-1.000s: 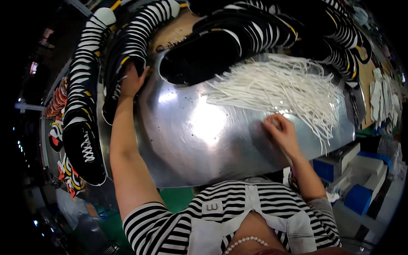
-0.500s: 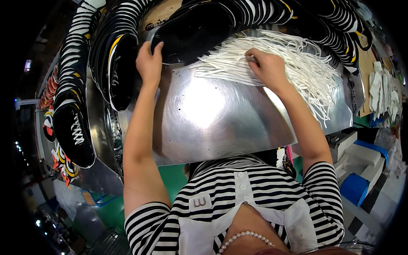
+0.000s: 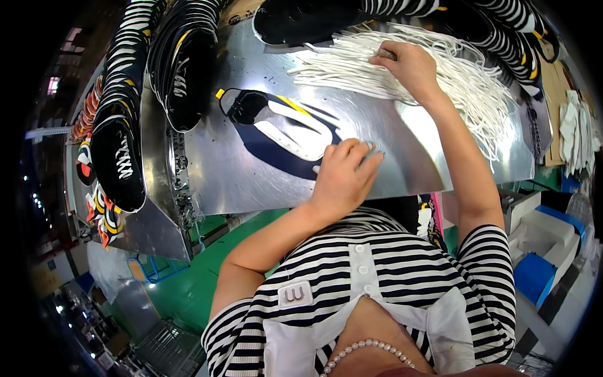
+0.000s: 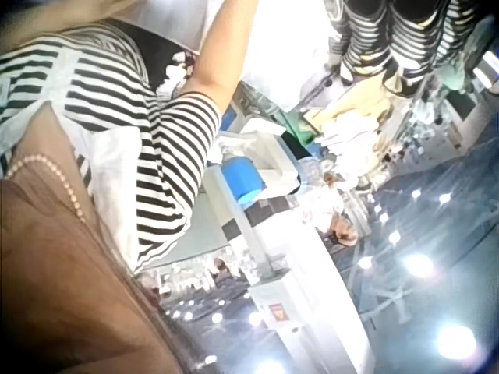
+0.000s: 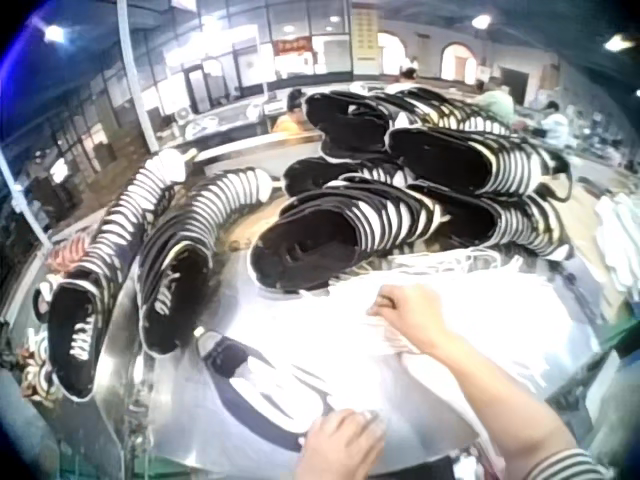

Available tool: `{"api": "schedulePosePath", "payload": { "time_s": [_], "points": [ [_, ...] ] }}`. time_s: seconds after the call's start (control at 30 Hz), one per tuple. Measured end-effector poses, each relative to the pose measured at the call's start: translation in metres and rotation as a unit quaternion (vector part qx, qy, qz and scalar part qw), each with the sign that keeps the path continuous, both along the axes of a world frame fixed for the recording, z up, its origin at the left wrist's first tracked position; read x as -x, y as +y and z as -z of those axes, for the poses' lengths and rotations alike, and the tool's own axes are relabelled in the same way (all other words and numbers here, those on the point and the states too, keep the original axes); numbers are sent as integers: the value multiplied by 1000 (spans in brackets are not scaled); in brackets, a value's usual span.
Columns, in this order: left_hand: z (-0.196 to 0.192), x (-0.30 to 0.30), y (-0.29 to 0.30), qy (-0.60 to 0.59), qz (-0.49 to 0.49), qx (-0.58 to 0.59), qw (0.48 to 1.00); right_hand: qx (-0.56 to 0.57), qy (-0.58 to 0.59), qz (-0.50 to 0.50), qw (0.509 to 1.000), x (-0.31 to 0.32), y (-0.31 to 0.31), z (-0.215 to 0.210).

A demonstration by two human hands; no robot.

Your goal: The person laces a blue and white sneaker by threading white shoelaces through the eyelets. They pull the laces tight and arrange them neatly before moving the shoe aside and picking up another one to repeat the process.

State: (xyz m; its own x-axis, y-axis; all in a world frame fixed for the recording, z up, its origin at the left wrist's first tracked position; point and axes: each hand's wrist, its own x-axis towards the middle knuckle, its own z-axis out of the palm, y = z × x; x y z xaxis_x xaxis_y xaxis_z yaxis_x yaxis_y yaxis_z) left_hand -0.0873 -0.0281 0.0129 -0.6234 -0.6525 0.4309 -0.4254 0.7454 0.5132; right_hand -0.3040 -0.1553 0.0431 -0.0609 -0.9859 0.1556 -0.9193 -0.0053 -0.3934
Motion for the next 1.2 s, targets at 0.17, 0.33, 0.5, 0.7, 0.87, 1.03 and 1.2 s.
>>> {"api": "schedulePosePath", "payload": {
  "time_s": [0.17, 0.33, 0.5, 0.7, 0.87, 1.03, 1.2],
  "points": [
    [-32, -43, -30, -15, -56, 64, 996, 146, 8, -64, 987, 22, 19, 2],
    [-41, -91, -46, -119, -123, 113, 979, 173, -236, -118, 949, -9, 51, -33],
    [-51, -99, -44, -149, -80, 80, 982, 13, -633, -99, 768, -18, 112, -79],
    [-54, -110, -65, -187, 7, 67, 980, -176, -617, -36, 766, -43, 128, -20],
    [-58, -126, -72, -285, 43, -53, 956, 54, -663, -278, 693, -91, 117, -42],
    [-41, -118, -81, -123, 33, -82, 988, -13, -508, -50, 860, -46, 60, 27],
    [-94, -96, -78, -278, 26, -2, 960, 106, -395, -37, 912, -39, 83, 4]
  ]
}}
